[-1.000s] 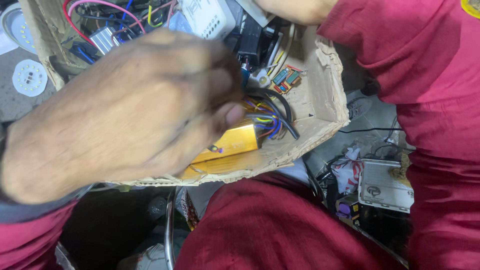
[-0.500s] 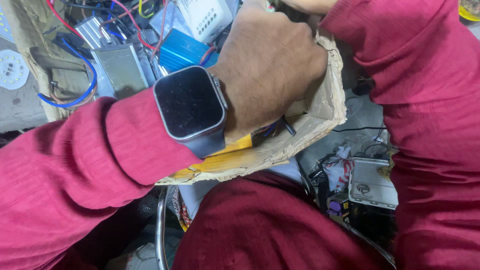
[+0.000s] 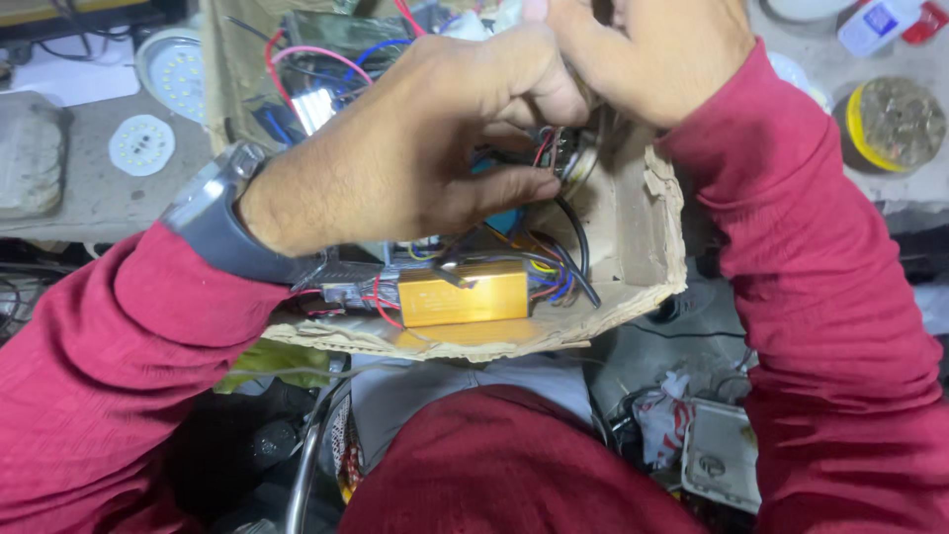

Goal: The person rummages through a cardboard box filled with LED driver power-supply modules and wires, picking up and turning over several units. They then handle a small green circuit board, pick up a soldering iron, and solder the board at a cluttered workbench.

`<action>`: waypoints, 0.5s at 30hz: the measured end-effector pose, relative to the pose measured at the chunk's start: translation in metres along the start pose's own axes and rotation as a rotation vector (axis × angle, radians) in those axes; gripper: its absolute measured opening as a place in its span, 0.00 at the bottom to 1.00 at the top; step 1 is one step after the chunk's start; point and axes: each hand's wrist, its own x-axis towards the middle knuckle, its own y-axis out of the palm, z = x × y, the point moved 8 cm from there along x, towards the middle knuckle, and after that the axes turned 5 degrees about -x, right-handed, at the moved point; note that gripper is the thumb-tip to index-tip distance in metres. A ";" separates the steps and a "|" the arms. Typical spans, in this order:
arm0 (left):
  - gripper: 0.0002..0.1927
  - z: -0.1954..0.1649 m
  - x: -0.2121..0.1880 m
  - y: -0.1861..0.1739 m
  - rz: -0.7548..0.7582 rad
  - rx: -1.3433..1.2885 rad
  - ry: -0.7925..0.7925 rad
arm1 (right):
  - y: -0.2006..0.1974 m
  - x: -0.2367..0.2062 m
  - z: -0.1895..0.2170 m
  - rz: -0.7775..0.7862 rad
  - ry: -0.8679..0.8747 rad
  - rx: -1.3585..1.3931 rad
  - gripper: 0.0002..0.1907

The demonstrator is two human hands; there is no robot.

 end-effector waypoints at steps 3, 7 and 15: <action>0.18 0.011 -0.005 -0.018 -0.028 -0.148 -0.067 | -0.001 0.008 -0.011 0.038 0.077 -0.094 0.17; 0.19 0.020 -0.008 -0.041 -0.103 -0.433 0.042 | -0.009 0.012 0.000 -0.056 -0.038 -0.085 0.14; 0.17 0.058 -0.009 -0.054 -0.261 -0.557 -0.086 | -0.010 0.012 0.000 -0.045 0.032 0.102 0.12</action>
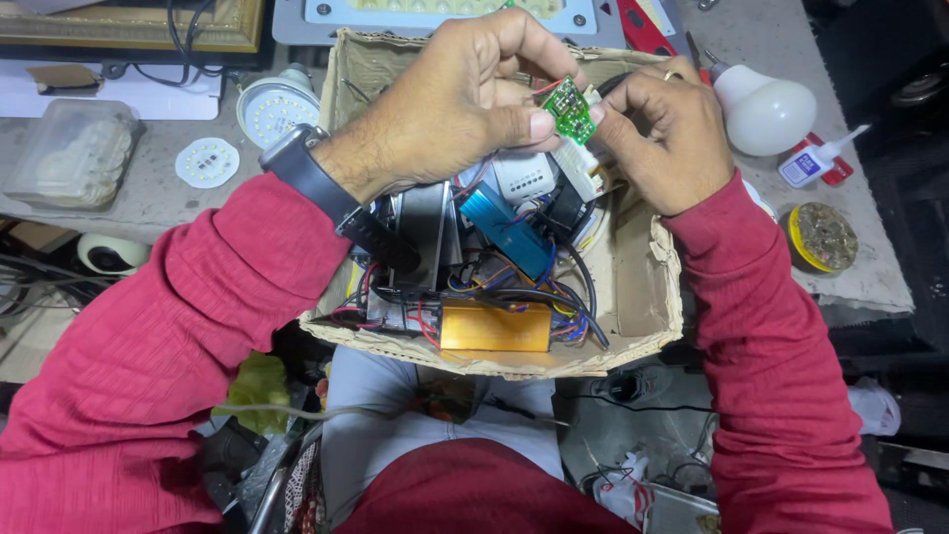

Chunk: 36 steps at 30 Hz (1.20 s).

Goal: The person rummages through a cardboard box filled with LED driver power-supply modules and wires, picking up and turning over several units. They then handle a small green circuit board, pick up a soldering iron, and solder the board at a cluttered workbench.

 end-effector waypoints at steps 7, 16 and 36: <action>0.16 0.014 0.000 -0.002 -0.022 -0.032 -0.075 | 0.000 0.001 0.000 0.006 0.041 -0.014 0.10; 0.10 0.011 0.005 -0.004 -0.070 0.147 0.130 | -0.002 0.000 0.010 -0.022 0.219 0.650 0.21; 0.06 -0.014 -0.002 -0.002 -0.160 0.632 0.417 | -0.009 -0.004 0.030 -0.030 -0.046 0.129 0.18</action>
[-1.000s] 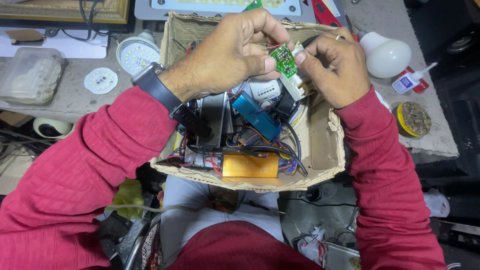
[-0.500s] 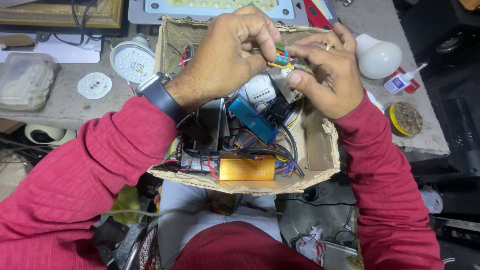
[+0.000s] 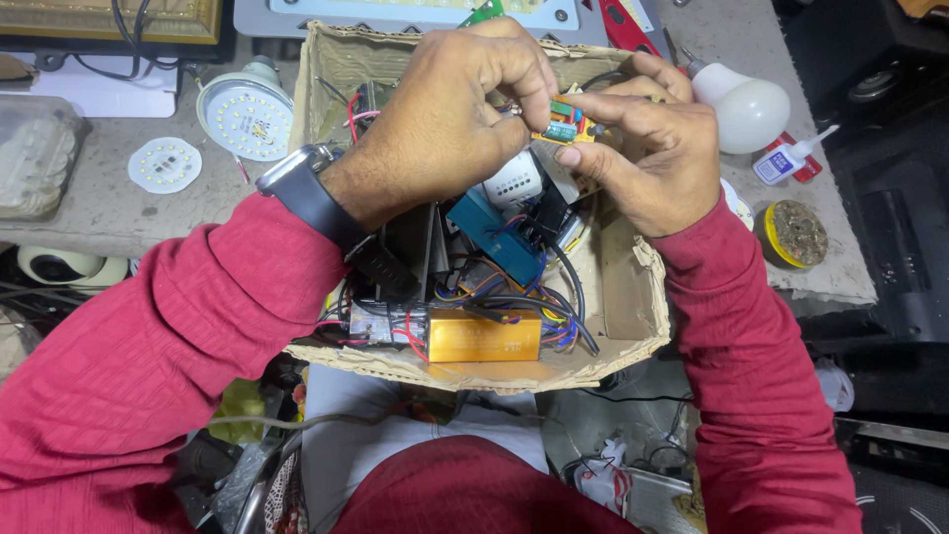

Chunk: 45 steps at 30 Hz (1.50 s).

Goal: The person rummages through a cardboard box filled with LED driver power-supply modules and wires, picking up and turning over several units. They then handle a small green circuit board, pick up a soldering iron, and solder the board at a cluttered workbench.

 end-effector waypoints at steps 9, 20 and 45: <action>0.07 -0.001 -0.001 -0.002 -0.024 0.014 0.014 | 0.001 0.002 0.003 -0.004 0.049 0.028 0.17; 0.14 0.012 -0.005 0.005 0.010 -0.331 -0.225 | 0.001 0.001 -0.003 -0.008 0.082 0.066 0.18; 0.06 0.011 -0.007 -0.007 -0.104 -0.194 -0.324 | -0.001 -0.010 -0.019 -0.131 0.147 0.183 0.19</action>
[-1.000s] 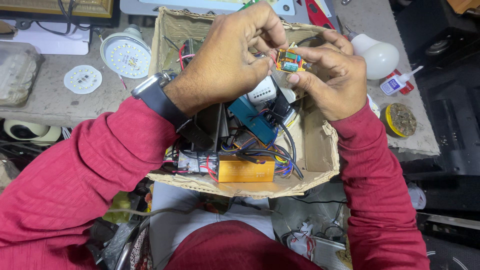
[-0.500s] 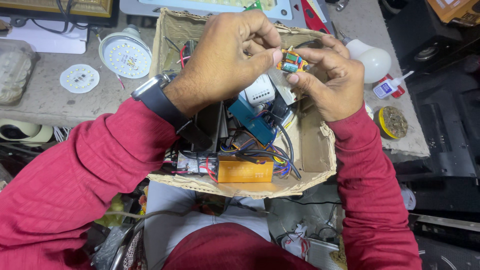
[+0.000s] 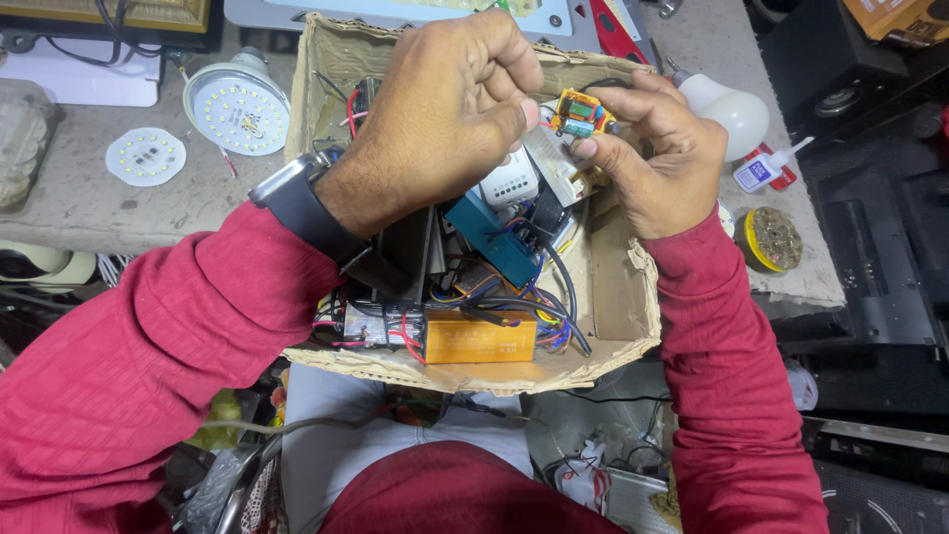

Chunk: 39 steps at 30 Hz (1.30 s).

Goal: The person rummages through a cardboard box filled with LED driver power-supply modules and wires, picking up and turning over several units. They then handle a small green circuit board, pick up a soldering iron, and solder the board at a cluttered workbench.

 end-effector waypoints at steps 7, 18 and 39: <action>0.05 -0.018 -0.003 -0.002 -0.044 0.118 0.158 | -0.002 -0.002 -0.005 -0.059 0.024 0.022 0.18; 0.07 -0.023 -0.004 -0.012 -0.105 0.142 0.208 | 0.001 0.003 -0.004 -0.026 0.158 0.129 0.18; 0.09 -0.007 0.000 0.008 0.077 0.365 0.208 | -0.001 0.002 0.002 -0.003 0.015 0.010 0.13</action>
